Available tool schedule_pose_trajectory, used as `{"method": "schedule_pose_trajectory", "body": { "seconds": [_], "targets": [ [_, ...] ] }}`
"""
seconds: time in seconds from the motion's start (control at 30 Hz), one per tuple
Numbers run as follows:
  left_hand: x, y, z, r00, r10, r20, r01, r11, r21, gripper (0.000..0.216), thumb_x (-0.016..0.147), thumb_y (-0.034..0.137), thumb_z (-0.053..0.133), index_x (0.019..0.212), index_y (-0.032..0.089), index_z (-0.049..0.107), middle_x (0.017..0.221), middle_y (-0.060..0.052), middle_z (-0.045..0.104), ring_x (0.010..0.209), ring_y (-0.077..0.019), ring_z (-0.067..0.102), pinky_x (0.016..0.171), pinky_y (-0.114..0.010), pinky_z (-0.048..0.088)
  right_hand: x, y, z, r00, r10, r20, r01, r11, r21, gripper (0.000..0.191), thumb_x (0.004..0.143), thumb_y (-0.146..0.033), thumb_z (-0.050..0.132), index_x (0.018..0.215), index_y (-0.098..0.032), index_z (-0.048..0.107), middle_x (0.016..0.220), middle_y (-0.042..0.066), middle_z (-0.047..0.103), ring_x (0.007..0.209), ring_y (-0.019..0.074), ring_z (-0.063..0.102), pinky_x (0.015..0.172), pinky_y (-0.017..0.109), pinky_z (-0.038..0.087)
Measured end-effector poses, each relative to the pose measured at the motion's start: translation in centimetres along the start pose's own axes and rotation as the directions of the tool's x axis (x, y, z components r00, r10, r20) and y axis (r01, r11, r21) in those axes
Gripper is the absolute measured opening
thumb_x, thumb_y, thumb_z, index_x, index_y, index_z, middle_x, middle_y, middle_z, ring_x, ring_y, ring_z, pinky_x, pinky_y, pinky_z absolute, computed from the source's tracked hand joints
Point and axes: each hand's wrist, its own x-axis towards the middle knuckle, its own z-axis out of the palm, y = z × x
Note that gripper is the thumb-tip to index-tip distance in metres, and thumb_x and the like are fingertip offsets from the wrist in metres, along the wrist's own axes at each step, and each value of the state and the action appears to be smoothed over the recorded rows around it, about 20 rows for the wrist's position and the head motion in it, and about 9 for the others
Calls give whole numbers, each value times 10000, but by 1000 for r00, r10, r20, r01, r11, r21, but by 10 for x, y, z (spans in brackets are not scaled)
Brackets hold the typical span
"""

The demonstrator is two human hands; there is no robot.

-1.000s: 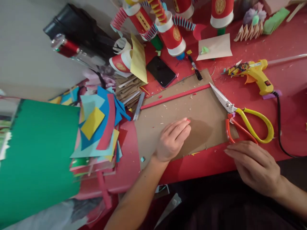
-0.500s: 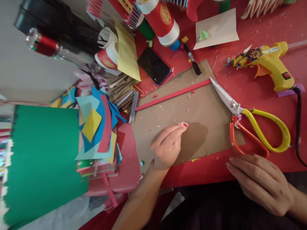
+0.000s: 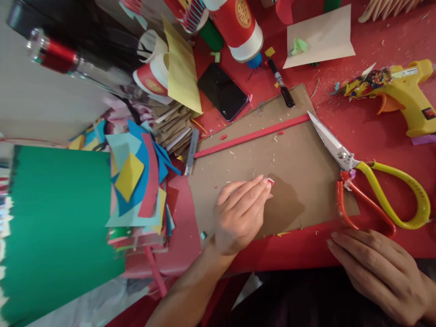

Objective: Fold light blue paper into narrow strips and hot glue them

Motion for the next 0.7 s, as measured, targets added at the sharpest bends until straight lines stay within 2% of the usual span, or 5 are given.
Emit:
{"method": "schedule_pose_trajectory", "body": {
  "seconds": [0.17,0.3,0.5,0.6,0.7],
  "targets": [
    [0,-2,1,1000,8,8,-7,997,-78,339,828,-17,643,1106,179,654,1010,-46,785,979,-198,738,829,-350,553,3,0,-6,1000,27,3,-28,1000,14,320,918,-25,450,1101,-110,699,1035,111,743,1037,222,669,857,355,555],
    [-1,-3,4,1000,3,-23,-5,994,-109,308,836,-15,629,1079,173,657,997,-50,786,970,-198,739,821,-353,550,28,-3,-21,997,67,31,-68,996,52,341,915,-19,432,1075,-161,698,972,53,754,980,185,660,875,321,529],
    [-5,-4,6,999,6,-41,-10,994,-113,243,861,21,587,1043,155,674,1004,-63,785,988,-199,735,837,-350,536,95,-3,-1,963,140,230,-103,981,-166,415,944,-136,459,1340,-56,555,1274,173,653,1155,307,553,893,440,510],
    [-6,-6,6,999,10,-36,-14,993,-117,283,878,40,542,1086,160,691,1044,-67,779,1017,-195,726,861,-345,535,121,3,14,928,196,318,-124,965,-232,386,945,-275,567,1272,-72,595,1105,162,678,984,283,567,796,415,523],
    [-6,-9,4,1000,27,-12,-29,992,-120,292,888,55,519,1079,159,712,1062,-77,774,1022,-198,723,879,-346,538,136,8,18,918,137,372,-46,969,-244,305,925,-259,609,1156,-63,648,985,132,664,899,252,544,742,380,511]
  ]
}}
